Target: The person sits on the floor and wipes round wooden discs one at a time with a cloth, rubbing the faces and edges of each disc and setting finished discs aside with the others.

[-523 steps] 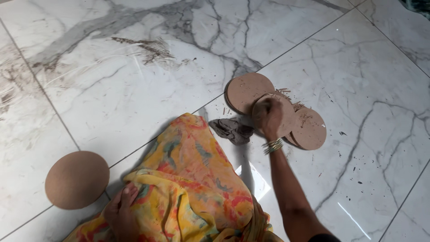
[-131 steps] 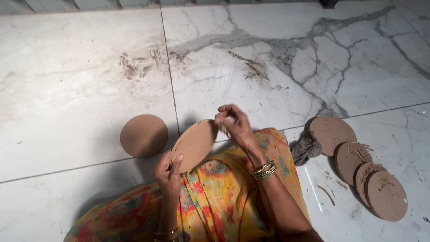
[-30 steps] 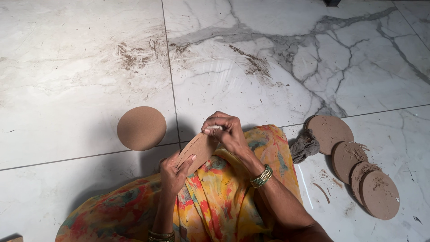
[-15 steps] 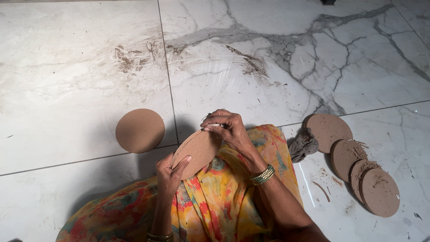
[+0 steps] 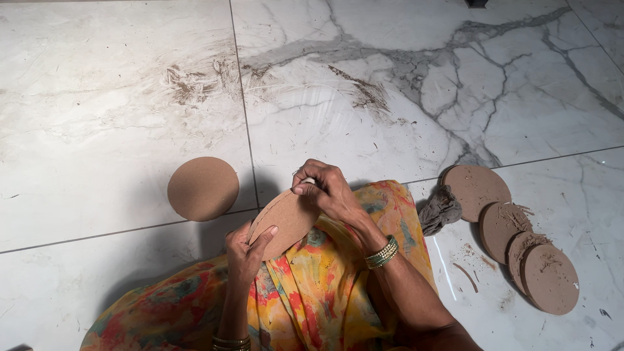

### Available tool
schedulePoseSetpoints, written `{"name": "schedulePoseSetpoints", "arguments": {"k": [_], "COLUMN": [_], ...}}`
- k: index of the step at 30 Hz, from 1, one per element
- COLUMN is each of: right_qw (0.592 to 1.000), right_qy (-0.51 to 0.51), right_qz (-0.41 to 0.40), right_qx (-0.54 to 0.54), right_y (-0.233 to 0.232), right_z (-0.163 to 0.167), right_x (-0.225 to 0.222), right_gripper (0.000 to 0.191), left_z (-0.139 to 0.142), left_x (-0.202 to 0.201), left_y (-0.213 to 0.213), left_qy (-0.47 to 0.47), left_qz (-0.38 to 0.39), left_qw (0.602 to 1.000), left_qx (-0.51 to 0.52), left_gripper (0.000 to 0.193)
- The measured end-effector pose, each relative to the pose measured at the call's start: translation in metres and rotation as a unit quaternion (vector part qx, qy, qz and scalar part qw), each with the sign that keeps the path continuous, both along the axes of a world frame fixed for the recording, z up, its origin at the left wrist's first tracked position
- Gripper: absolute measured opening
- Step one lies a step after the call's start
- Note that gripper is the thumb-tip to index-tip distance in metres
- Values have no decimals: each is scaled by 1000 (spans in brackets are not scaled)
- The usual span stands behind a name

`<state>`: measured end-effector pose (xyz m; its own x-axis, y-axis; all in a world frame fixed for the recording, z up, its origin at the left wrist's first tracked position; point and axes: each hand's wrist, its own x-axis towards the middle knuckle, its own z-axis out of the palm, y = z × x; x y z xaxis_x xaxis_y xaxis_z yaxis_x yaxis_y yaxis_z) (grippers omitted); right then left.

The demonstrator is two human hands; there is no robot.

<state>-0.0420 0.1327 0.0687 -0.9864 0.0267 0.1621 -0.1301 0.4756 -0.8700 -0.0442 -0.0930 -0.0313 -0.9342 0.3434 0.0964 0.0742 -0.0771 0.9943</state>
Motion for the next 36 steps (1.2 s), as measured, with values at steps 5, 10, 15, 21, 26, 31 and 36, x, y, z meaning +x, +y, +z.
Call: {"name": "schedulePoseSetpoints", "arguments": {"k": [5, 10, 15, 21, 26, 31, 36], "right_qw": [991, 996, 995, 984, 984, 965, 971], "right_qy": [-78, 37, 85, 155, 129, 208, 207], "right_qz": [-74, 10, -38, -93, -106, -141, -115], "right_qx": [-84, -80, -26, -1, -60, 69, 35], "right_y": [1, 6, -4, -20, -29, -34, -34], "right_z": [-3, -3, -7, -10, -6, -7, -7], "right_x": [-4, 1, 6, 9, 10, 8, 5], "right_gripper": [11, 9, 16, 17, 17, 30, 33], "left_z": [-3, 0, 4, 5, 5, 3, 2], "left_x": [0, -1, 2, 1, 2, 2, 1], "left_y": [1, 0, 0, 0, 0, 2, 0], "left_qy": [13, 4, -5, -8, -9, -13, -24], "left_qz": [8, 13, 2, 9, 7, 11, 3], "left_qw": [1000, 1000, 999, 1000, 999, 997, 992], "left_qx": [20, 24, 33, 26, 38, 77, 124], "left_gripper": [21, 22, 23, 20, 20, 19, 19]}}
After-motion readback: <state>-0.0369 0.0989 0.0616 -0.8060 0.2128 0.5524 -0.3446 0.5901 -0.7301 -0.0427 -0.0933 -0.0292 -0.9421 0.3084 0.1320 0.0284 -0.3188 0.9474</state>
